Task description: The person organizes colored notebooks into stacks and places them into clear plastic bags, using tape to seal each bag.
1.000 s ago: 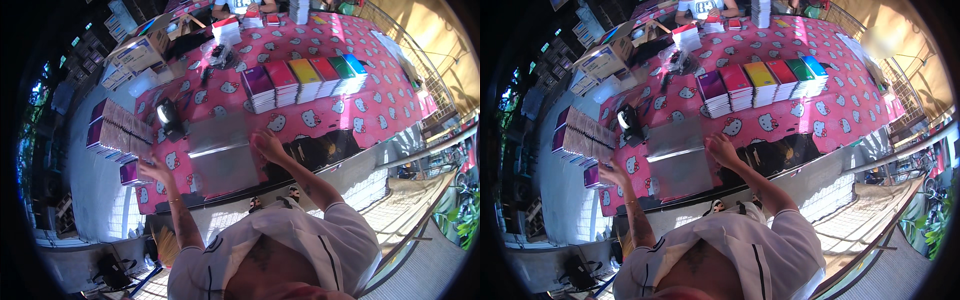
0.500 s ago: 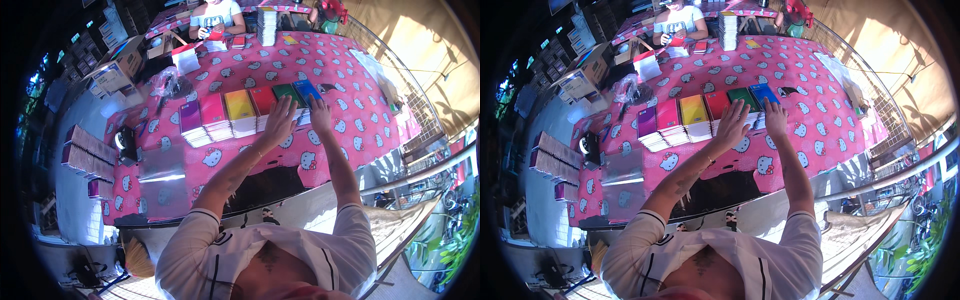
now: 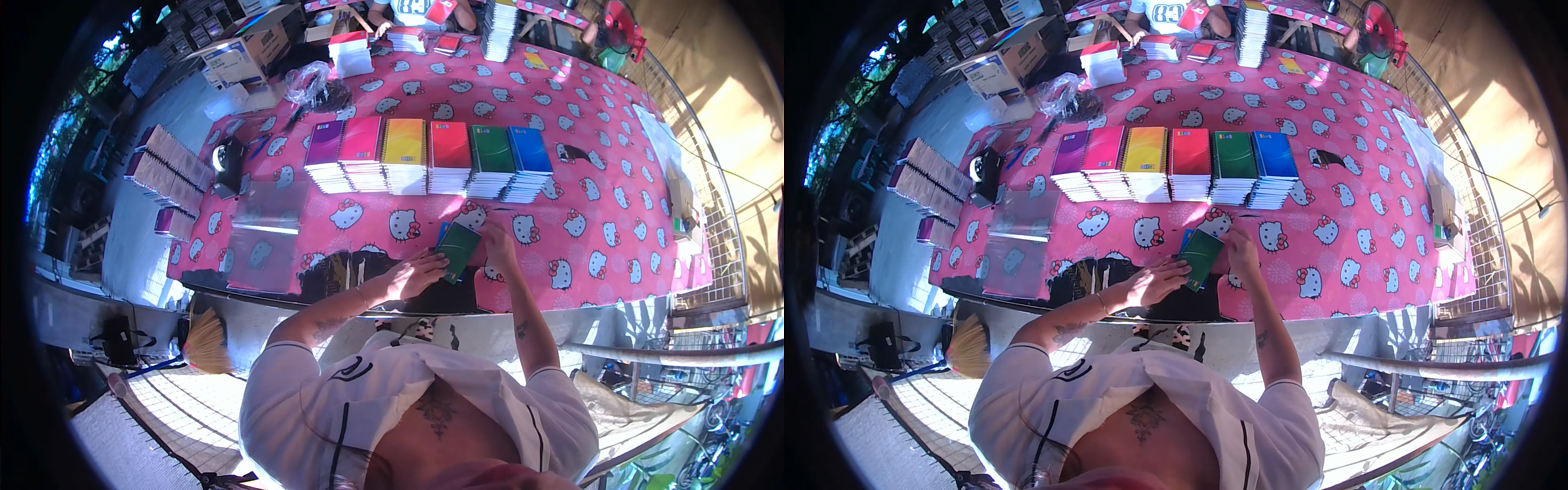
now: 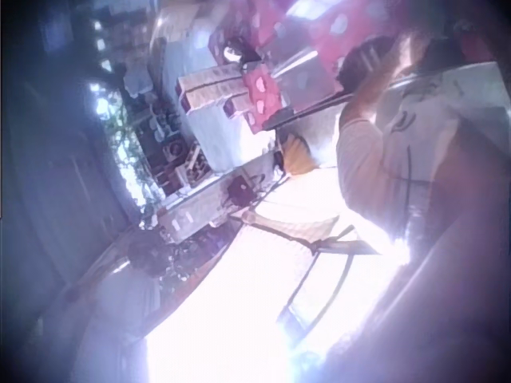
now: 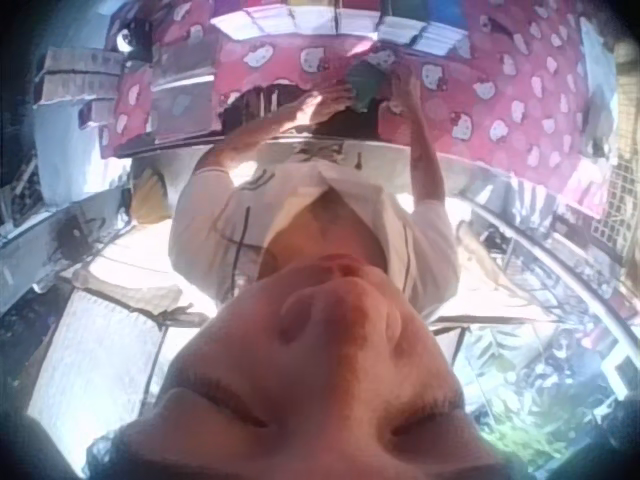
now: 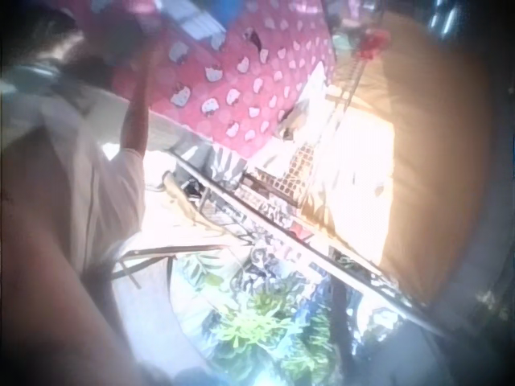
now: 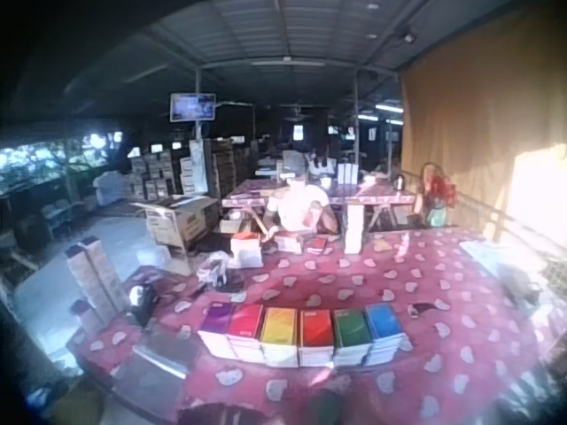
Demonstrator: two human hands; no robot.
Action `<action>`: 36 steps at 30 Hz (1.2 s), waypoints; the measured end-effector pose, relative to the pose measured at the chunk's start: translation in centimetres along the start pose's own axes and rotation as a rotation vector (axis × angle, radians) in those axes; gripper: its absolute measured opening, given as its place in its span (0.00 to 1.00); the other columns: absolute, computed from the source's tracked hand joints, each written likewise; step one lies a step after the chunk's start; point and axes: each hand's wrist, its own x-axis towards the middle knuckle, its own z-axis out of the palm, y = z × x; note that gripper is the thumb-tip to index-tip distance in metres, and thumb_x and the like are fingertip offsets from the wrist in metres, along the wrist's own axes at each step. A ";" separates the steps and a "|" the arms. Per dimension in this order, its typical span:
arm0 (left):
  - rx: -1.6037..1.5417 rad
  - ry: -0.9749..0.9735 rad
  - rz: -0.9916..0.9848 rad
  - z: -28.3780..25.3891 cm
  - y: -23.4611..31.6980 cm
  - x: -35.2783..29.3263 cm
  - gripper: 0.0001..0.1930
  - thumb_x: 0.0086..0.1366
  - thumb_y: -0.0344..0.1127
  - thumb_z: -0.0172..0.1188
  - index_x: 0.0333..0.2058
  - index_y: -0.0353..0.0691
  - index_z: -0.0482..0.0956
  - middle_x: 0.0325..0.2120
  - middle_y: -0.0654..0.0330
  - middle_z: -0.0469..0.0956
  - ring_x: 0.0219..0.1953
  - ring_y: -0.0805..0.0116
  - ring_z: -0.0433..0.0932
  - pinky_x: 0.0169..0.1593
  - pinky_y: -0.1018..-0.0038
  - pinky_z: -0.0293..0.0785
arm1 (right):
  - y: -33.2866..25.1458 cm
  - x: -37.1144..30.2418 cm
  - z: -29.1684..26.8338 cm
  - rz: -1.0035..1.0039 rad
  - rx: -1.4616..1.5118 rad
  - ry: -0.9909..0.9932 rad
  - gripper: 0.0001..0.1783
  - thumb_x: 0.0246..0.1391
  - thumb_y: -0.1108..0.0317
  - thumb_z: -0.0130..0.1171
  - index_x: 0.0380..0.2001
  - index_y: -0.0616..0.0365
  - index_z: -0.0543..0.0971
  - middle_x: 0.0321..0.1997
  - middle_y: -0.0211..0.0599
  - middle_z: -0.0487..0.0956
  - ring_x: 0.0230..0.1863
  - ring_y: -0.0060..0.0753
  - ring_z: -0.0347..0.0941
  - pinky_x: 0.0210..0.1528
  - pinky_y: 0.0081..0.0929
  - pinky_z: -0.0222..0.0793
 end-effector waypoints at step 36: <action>0.535 0.679 -0.344 -15.2 -6.4 2.2 0.21 0.58 0.18 0.53 0.52 0.31 0.76 0.47 0.46 0.80 0.52 0.51 0.79 0.62 0.49 0.68 | -12.2 -3.4 -1.3 -0.476 -0.550 0.133 0.19 0.49 0.68 0.65 0.48 0.46 0.81 0.44 0.27 0.73 0.47 0.30 0.72 0.54 0.43 0.61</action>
